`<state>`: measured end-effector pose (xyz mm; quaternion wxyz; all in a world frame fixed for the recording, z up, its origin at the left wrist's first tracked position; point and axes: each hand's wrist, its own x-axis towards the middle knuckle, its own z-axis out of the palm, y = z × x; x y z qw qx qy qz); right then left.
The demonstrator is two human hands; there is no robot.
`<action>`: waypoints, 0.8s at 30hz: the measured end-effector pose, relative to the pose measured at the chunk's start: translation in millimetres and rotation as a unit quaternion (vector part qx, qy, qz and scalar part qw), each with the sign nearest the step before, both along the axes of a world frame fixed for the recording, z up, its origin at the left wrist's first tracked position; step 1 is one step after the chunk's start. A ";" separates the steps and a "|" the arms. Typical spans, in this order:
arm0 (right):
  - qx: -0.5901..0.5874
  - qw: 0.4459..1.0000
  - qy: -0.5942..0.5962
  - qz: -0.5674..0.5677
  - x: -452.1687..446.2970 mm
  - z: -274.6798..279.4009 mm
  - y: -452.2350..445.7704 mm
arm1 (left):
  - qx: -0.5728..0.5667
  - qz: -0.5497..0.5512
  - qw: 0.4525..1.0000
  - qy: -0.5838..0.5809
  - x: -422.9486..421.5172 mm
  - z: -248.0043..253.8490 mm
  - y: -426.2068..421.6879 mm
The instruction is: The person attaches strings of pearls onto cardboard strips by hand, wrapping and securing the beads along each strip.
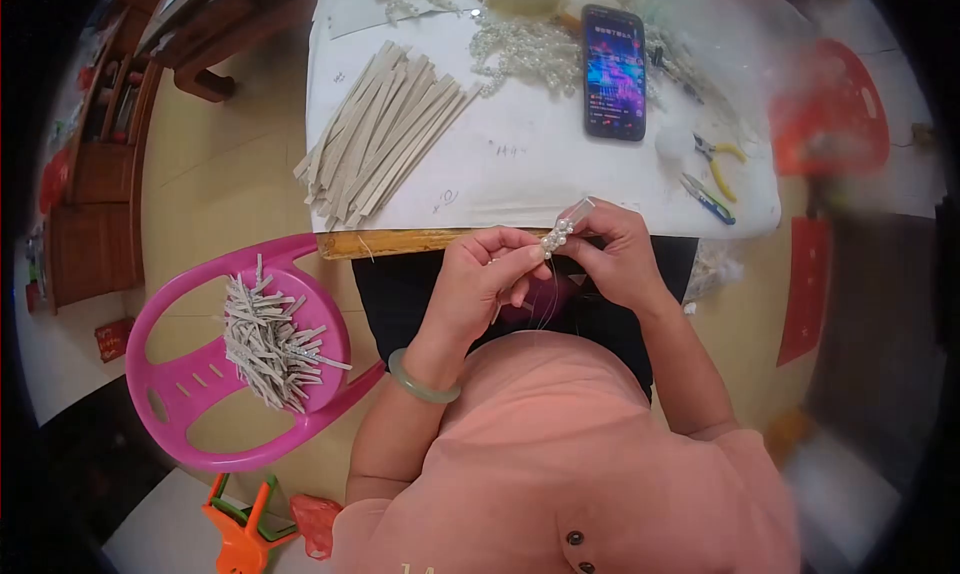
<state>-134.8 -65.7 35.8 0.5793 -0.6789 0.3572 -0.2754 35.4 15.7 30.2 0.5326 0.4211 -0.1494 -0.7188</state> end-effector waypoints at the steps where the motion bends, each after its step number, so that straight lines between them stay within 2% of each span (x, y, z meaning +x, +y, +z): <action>1: 0.013 1.000 0.011 -0.007 0.3 -2.4 0.9 | 0.000 0.007 0.999 -0.048 -1.5 1.8 -0.3; 2: 0.025 0.999 0.021 -0.014 0.4 -3.8 1.3 | 0.000 0.006 0.999 -0.048 -3.2 3.4 -1.1; 3: 0.025 0.999 0.021 -0.015 -1.1 -2.2 0.0 | -0.001 0.015 0.995 -0.095 -5.2 4.8 -1.9; 4: 0.082 0.996 0.006 0.018 -3.8 0.8 -3.0 | -0.001 0.023 0.990 -0.143 -6.3 5.8 -2.4; 5: 0.139 0.989 -0.009 0.050 -4.7 2.1 -5.9 | -0.001 0.023 0.989 -0.143 -6.1 6.1 -3.5; 8: 0.198 0.980 0.008 0.029 0.4 -1.7 -16.7 | -0.001 0.031 0.980 -0.197 -5.7 8.3 -12.3; 9: 0.194 0.979 -0.054 0.014 6.9 -0.5 -17.7 | -0.001 0.023 0.975 -0.220 -4.9 11.9 -16.8; 10: 0.194 0.979 -0.055 0.013 10.3 -1.7 -21.5 | -0.001 0.016 0.969 -0.245 -3.6 14.0 -21.1; 12: 0.255 0.966 -0.035 -0.006 16.0 -5.7 -29.0 | 0.002 0.014 0.979 -0.205 0.5 -0.4 -27.7; 13: 0.254 0.966 -0.037 -0.003 17.3 -6.2 -30.2 | 0.005 0.013 0.987 -0.163 2.5 -3.3 -30.3; 20: 0.247 0.968 0.001 -0.046 22.2 -15.0 -27.4 | 0.032 0.022 0.984 -0.175 -3.8 -5.6 -31.0; 22: 0.234 0.970 0.004 -0.060 24.3 -14.7 -24.1 | 0.012 0.049 0.969 -0.243 -8.6 -12.9 -31.5; 23: 0.190 0.977 0.038 -0.084 25.2 -10.8 -21.4 | 0.013 0.049 0.969 -0.243 -11.9 -19.3 -31.4; 24: 0.145 0.981 0.071 -0.110 25.4 -9.0 -18.4 | -0.050 0.068 0.930 -0.359 -16.0 -27.1 -30.7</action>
